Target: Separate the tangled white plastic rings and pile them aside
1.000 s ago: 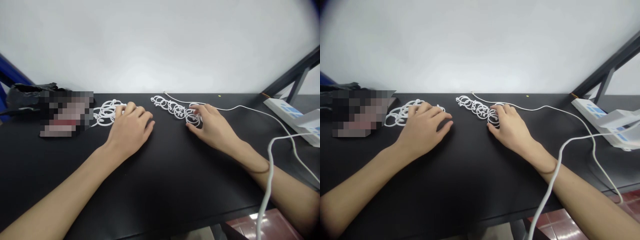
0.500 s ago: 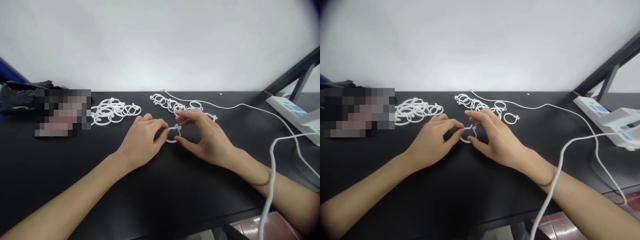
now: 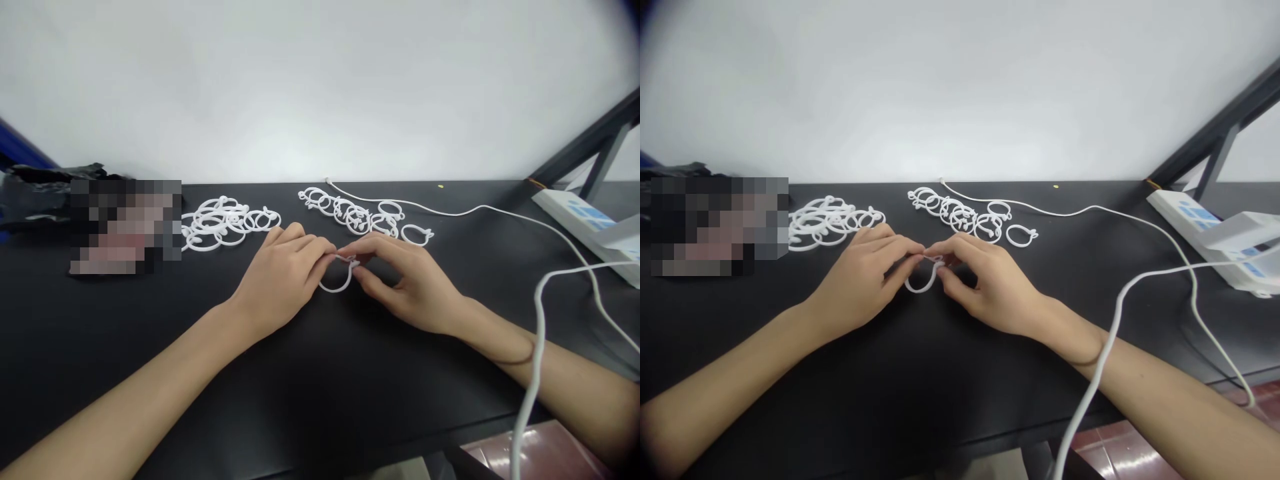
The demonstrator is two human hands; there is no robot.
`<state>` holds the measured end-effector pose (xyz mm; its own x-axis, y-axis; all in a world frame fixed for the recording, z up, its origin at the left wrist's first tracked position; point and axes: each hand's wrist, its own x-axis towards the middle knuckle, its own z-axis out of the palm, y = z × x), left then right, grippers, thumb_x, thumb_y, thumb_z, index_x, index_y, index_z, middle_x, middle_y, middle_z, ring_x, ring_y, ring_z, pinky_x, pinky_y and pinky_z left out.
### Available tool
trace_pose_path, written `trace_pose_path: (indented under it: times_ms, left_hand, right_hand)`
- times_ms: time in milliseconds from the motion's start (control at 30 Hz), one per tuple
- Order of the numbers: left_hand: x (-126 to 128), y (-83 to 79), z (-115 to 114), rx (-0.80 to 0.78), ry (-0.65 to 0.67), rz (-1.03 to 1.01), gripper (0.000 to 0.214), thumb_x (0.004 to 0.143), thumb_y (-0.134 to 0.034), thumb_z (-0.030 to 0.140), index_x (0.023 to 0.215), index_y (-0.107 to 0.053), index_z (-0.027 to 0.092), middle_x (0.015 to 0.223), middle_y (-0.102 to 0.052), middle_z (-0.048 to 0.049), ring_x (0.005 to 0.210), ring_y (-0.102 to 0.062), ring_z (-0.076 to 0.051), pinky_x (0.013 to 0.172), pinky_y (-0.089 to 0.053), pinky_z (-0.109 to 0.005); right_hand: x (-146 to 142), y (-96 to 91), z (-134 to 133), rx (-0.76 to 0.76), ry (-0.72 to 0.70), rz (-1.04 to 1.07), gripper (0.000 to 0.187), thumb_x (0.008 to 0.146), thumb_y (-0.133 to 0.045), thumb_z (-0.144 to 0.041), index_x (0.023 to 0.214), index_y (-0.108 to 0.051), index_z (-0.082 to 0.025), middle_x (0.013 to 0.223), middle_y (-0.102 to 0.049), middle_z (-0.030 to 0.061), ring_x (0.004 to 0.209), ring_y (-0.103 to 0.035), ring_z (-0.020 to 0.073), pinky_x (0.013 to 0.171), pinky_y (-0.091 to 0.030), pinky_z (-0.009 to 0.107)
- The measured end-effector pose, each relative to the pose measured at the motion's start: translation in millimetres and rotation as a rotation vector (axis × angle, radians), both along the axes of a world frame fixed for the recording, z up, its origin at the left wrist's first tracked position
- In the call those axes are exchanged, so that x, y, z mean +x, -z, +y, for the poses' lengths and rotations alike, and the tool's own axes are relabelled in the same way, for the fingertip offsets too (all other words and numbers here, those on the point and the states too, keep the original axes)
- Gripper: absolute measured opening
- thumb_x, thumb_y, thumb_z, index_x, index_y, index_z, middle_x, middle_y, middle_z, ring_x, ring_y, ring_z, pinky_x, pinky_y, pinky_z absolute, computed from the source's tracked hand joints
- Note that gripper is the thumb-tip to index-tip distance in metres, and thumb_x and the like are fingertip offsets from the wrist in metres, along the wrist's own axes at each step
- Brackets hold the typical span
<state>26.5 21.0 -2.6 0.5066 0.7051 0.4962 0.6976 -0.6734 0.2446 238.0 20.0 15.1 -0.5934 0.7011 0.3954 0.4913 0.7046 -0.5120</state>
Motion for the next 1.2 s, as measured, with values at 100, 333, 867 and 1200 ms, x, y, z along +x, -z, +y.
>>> trace_pose_path:
  times_ms: [100,333,867,1200]
  left_hand:
    - [0.3,-0.7,0.1,0.002,0.014,-0.009,0.022,0.100,-0.043,0.023,0.094,-0.064,0.018,0.085,-0.071,-0.0027,0.081,-0.052,-0.019,0.081,-0.041,-0.037]
    - [1.4,-6.5,-5.2,-0.081,0.029,-0.021,0.023,0.097,-0.046,0.032,0.103,-0.063,0.019,0.095,-0.071,-0.0039,0.089,-0.054,-0.022,0.088,-0.040,-0.041]
    - [0.6,-2.6,-4.9,-0.073,0.047,0.032,0.028,0.091,-0.058,0.042,0.107,-0.062,0.019,0.100,-0.069,-0.0047,0.094,-0.056,-0.023,0.089,-0.041,-0.040]
    - [-4.2,1.1,2.7,-0.045,-0.152,0.144,0.035,0.092,-0.054,0.038,0.117,-0.062,0.015,0.105,-0.067,-0.0093,0.104,-0.055,-0.029,0.094,-0.042,-0.046]
  right_hand:
    - [-0.6,-1.1,-1.1,-0.021,0.000,0.020,0.021,0.089,-0.055,-0.016,0.109,-0.061,-0.021,0.095,-0.070,0.0035,0.083,-0.068,0.0152,0.074,-0.056,0.027]
    - [-0.4,-0.5,-0.5,-0.026,0.041,0.024,0.013,0.092,-0.053,-0.019,0.101,-0.062,-0.022,0.093,-0.071,0.0033,0.079,-0.067,0.0155,0.071,-0.055,0.028]
    - [-0.1,-0.9,-0.5,0.006,0.045,0.010,0.011,0.092,-0.054,-0.021,0.098,-0.063,-0.022,0.089,-0.070,0.0032,0.077,-0.065,0.0152,0.066,-0.053,0.026]
    - [20.0,-0.9,25.8,0.193,0.420,-0.240,0.029,0.087,-0.053,-0.024,0.115,-0.061,-0.017,0.102,-0.068,0.0096,0.092,-0.064,0.0241,0.082,-0.054,0.039]
